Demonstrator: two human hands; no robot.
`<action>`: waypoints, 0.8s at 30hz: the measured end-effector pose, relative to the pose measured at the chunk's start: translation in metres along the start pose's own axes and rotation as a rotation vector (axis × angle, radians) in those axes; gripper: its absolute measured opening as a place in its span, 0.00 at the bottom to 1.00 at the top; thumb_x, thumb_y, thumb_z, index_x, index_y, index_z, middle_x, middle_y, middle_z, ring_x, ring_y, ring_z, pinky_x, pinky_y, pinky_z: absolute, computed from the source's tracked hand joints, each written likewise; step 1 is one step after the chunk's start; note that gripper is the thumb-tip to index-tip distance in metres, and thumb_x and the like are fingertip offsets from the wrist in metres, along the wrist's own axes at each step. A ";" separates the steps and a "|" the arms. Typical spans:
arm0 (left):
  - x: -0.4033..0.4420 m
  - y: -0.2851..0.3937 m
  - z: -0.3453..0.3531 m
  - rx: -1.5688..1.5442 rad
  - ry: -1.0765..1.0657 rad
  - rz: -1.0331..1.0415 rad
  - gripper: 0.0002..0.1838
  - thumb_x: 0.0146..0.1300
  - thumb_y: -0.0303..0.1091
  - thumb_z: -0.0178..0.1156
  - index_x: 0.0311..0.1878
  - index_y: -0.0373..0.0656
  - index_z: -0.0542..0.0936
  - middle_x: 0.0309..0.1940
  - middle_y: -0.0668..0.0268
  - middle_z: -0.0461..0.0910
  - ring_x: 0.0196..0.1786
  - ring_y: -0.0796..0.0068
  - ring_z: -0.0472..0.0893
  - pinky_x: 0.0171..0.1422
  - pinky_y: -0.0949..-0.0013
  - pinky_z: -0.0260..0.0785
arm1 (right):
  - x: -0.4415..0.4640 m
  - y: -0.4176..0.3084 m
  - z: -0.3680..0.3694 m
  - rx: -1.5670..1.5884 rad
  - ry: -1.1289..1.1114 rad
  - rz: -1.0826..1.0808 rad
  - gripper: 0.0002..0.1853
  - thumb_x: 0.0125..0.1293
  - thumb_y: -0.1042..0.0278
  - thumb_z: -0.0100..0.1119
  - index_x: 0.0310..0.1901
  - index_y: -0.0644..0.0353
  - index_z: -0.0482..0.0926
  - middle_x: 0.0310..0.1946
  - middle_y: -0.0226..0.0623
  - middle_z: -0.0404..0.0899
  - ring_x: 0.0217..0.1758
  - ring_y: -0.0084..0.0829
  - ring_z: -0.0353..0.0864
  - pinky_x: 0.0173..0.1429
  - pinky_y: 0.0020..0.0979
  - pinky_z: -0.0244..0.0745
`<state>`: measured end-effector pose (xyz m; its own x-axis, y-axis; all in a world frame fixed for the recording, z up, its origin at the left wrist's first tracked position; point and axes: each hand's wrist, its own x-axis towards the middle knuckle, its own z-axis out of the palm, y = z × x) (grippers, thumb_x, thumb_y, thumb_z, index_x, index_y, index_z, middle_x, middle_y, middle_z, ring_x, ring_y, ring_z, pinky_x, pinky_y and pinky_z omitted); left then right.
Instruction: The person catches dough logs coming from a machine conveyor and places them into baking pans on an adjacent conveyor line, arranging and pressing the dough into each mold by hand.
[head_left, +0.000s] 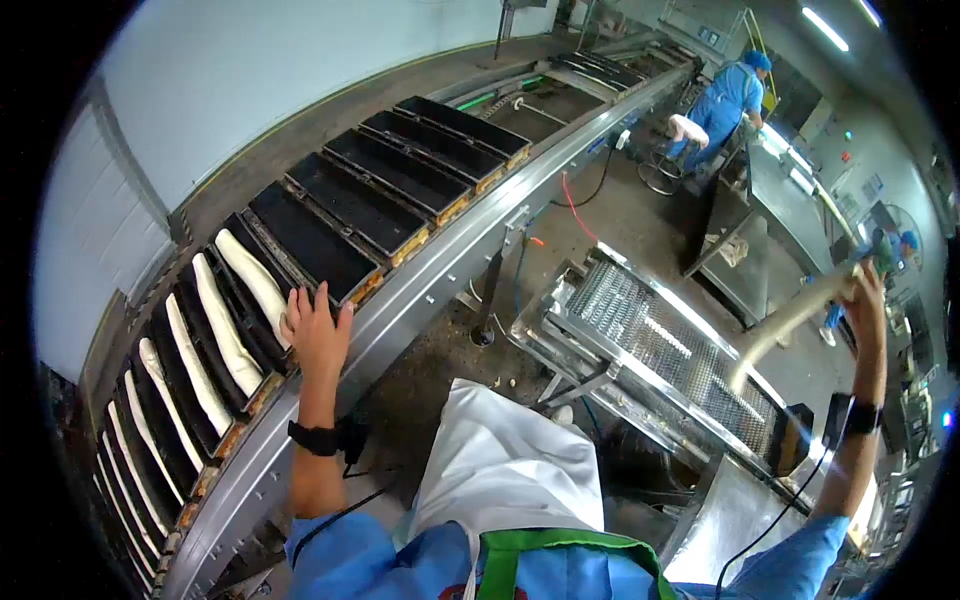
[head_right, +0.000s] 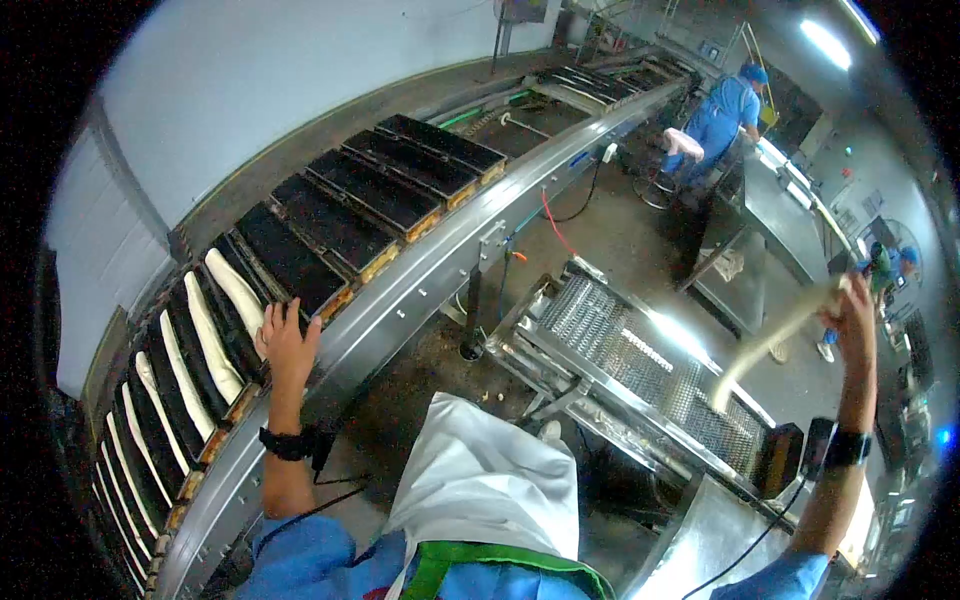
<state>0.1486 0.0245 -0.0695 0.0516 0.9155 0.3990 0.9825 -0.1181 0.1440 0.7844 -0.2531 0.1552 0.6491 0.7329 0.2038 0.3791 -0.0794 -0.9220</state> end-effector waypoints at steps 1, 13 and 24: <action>0.000 -0.003 0.000 -0.031 -0.012 0.000 0.25 0.52 0.45 0.50 0.51 0.42 0.66 0.51 0.48 0.61 0.59 0.56 0.54 0.59 0.52 0.40 | 0.026 -0.015 0.008 0.027 -0.050 -0.016 0.17 0.54 0.58 0.50 0.45 0.55 0.66 0.39 0.29 0.66 0.40 0.21 0.68 0.37 0.24 0.68; -0.008 -0.029 0.041 0.034 0.122 0.007 0.20 0.52 0.41 0.51 0.46 0.39 0.69 0.52 0.38 0.55 0.58 0.47 0.52 0.61 0.53 0.38 | 0.091 -0.048 0.462 0.545 -0.492 -0.296 0.18 0.53 0.63 0.51 0.43 0.65 0.65 0.35 0.39 0.70 0.38 0.33 0.71 0.44 0.30 0.68; 0.015 -0.018 0.050 0.182 0.116 0.060 0.16 0.50 0.44 0.55 0.39 0.46 0.76 0.41 0.50 0.68 0.48 0.55 0.66 0.56 0.55 0.51 | 0.015 0.132 0.507 -0.116 -0.871 -0.207 0.21 0.52 0.70 0.50 0.50 0.55 0.65 0.51 0.41 0.61 0.55 0.33 0.59 0.57 0.31 0.55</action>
<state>0.1411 0.0597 -0.1113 0.1007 0.8571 0.5052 0.9949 -0.0905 -0.0448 0.5101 0.0903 -0.1301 -0.1513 0.9885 -0.0036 0.5274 0.0776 -0.8461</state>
